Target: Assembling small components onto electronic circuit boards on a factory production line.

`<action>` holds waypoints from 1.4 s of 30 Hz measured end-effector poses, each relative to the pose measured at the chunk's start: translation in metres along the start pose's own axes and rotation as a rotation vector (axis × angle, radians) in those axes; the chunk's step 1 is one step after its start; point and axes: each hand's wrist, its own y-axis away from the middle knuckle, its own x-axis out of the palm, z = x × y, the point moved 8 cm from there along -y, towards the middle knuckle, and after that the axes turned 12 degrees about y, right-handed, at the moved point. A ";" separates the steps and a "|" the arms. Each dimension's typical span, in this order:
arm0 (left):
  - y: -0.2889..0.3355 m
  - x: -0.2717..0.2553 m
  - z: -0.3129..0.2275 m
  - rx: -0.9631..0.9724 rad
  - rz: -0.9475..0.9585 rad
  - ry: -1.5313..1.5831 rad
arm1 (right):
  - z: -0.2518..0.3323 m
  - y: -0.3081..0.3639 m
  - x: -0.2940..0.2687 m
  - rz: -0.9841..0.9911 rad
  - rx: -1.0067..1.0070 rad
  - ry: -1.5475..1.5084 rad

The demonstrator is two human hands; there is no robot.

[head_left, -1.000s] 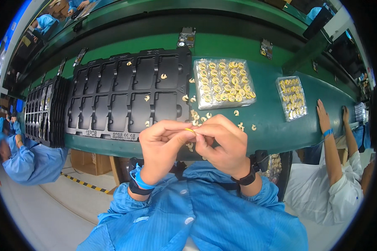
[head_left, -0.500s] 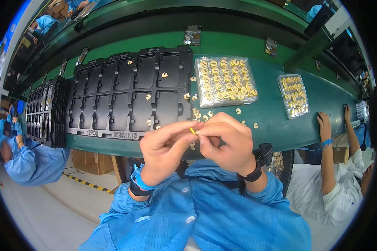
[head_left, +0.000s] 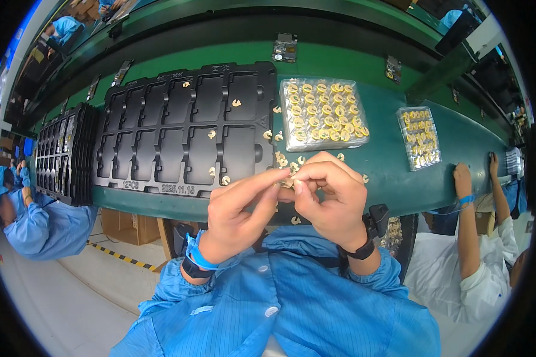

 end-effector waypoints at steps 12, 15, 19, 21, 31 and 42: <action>0.004 0.005 0.025 -0.323 0.018 0.337 | -0.008 0.001 -0.028 -0.061 0.044 0.164; 0.004 0.006 0.024 -0.426 -0.051 0.474 | -0.015 0.007 -0.032 0.038 0.046 0.274; 0.006 0.007 0.028 -0.423 -0.050 0.468 | -0.027 0.018 -0.036 0.272 0.215 0.397; 0.007 0.007 0.028 -0.403 -0.041 0.380 | -0.021 0.017 -0.039 0.190 0.227 0.404; 0.001 0.011 0.009 -0.156 -0.023 0.038 | 0.019 -0.003 -0.015 0.138 -0.056 0.279; -0.004 0.012 -0.012 0.008 0.058 -0.252 | 0.012 -0.002 -0.010 0.208 -0.048 0.171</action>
